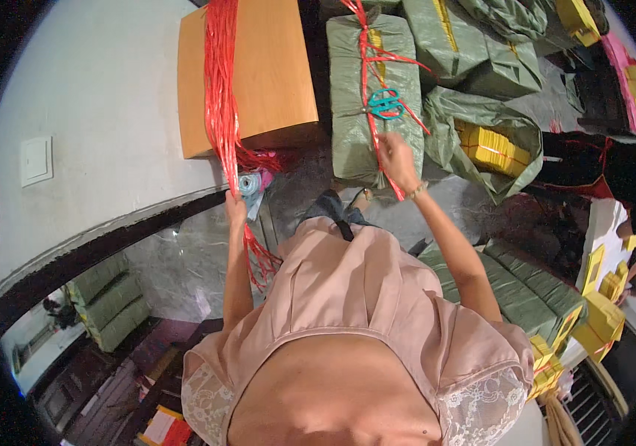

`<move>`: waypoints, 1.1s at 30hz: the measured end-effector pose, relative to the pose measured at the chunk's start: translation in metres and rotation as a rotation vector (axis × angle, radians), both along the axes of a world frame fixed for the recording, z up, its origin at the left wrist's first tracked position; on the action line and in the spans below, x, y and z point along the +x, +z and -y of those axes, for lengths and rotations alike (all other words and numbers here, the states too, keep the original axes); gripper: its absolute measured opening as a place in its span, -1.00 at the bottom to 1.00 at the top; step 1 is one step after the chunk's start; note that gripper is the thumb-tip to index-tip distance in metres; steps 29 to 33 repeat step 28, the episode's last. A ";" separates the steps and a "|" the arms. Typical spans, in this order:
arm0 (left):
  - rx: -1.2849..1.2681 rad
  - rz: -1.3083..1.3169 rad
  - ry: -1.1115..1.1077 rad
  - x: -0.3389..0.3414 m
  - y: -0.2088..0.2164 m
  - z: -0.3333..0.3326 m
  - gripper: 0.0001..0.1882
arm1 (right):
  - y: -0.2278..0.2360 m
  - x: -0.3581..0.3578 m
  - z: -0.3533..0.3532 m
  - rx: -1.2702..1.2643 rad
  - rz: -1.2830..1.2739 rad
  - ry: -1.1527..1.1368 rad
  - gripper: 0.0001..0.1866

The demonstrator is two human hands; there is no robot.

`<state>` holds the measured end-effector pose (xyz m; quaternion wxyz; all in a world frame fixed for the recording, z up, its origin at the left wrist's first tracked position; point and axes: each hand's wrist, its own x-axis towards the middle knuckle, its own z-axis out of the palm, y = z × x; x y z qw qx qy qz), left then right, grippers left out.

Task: The recorder is untangling and cutting red plastic tying strips to prepare them for securing large green bags of paper materials.

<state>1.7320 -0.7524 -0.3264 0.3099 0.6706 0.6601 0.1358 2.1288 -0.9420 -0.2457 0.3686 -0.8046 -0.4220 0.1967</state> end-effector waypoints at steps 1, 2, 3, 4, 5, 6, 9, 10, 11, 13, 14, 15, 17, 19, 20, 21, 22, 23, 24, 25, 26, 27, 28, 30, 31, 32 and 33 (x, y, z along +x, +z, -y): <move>-0.041 -0.013 0.002 0.003 -0.004 0.000 -0.70 | -0.002 0.013 -0.002 0.013 0.087 -0.017 -0.81; -0.034 -0.016 -0.001 0.008 -0.009 0.001 -0.70 | -0.005 0.027 -0.007 -0.002 0.158 -0.048 -0.79; -0.021 -0.007 -0.006 0.009 -0.013 0.000 -0.69 | -0.007 0.040 -0.014 0.039 0.266 -0.008 -0.77; -0.028 -0.017 -0.003 0.007 -0.016 0.000 -0.68 | -0.009 0.051 -0.021 0.030 0.347 0.005 -0.75; -0.011 -0.024 0.005 0.005 -0.020 0.001 -0.68 | -0.012 0.058 -0.029 -0.039 0.371 0.006 -0.72; -0.028 -0.048 0.019 0.005 -0.027 0.001 -0.68 | -0.015 0.063 -0.039 -0.126 0.394 -0.006 -0.68; -0.107 -0.080 0.053 0.000 -0.048 -0.006 -0.65 | -0.022 0.074 -0.063 -0.150 0.474 0.087 -0.67; -0.130 -0.022 0.057 0.001 -0.054 -0.008 -0.62 | -0.025 0.075 -0.069 -0.151 0.469 0.092 -0.67; -0.194 0.035 0.073 -0.001 -0.059 -0.009 -0.60 | -0.027 0.076 -0.073 -0.227 0.557 0.153 -0.67; -0.178 0.039 0.045 -0.005 -0.063 -0.008 -0.59 | -0.033 0.076 -0.077 -0.399 0.688 0.247 -0.70; -0.250 0.027 0.046 -0.005 -0.063 -0.009 -0.58 | -0.037 0.075 -0.078 -0.380 0.687 0.250 -0.70; -0.202 0.045 0.016 -0.006 -0.059 -0.008 -0.58 | -0.040 0.073 -0.079 -0.369 0.713 0.242 -0.72; -0.086 0.036 -0.039 0.001 -0.048 0.003 -0.62 | -0.044 0.074 -0.075 -0.380 0.800 0.228 -0.66; -0.056 -0.028 -0.041 0.011 -0.036 0.014 -0.64 | -0.045 0.075 -0.070 -0.419 0.791 0.190 -0.80; 0.068 -0.010 -0.093 0.015 -0.033 0.021 -0.67 | -0.043 0.074 -0.066 -0.318 0.734 0.162 -0.80; 0.060 -0.054 -0.110 0.014 -0.031 0.030 -0.69 | -0.041 0.072 -0.063 -0.394 0.719 0.144 -0.77; 0.052 -0.098 -0.158 0.012 -0.032 0.037 -0.65 | -0.035 0.066 -0.054 -0.296 0.762 0.107 -0.71; 0.031 -0.085 -0.206 0.010 -0.036 0.040 -0.60 | -0.030 0.063 -0.050 -0.319 0.634 0.072 -0.67; -0.004 -0.094 -0.197 0.006 -0.042 0.050 -0.57 | -0.024 0.056 -0.045 -0.303 0.510 -0.031 -0.69; 0.071 0.080 -0.204 0.007 -0.048 0.055 -0.56 | -0.014 0.052 -0.030 -0.267 0.529 -0.050 -0.59; 0.067 0.007 -0.214 0.006 -0.055 0.058 -0.54 | -0.005 0.050 -0.021 -0.320 0.345 -0.107 -0.55; 0.020 -0.001 -0.139 0.008 -0.063 0.053 -0.51 | 0.003 0.045 -0.006 -0.280 0.309 -0.158 -0.53; 0.081 0.091 -0.239 0.043 -0.088 0.049 -0.51 | 0.009 0.039 0.008 -0.217 0.289 -0.203 -0.52; 0.081 0.091 -0.239 0.043 -0.088 0.049 -0.51 | 0.009 0.039 0.008 -0.217 0.289 -0.203 -0.52; 0.081 0.091 -0.239 0.043 -0.088 0.049 -0.51 | 0.009 0.039 0.008 -0.217 0.289 -0.203 -0.52; 0.081 0.091 -0.239 0.043 -0.088 0.049 -0.51 | 0.009 0.039 0.008 -0.217 0.289 -0.203 -0.52; 0.081 0.091 -0.239 0.043 -0.088 0.049 -0.51 | 0.009 0.039 0.008 -0.217 0.289 -0.203 -0.52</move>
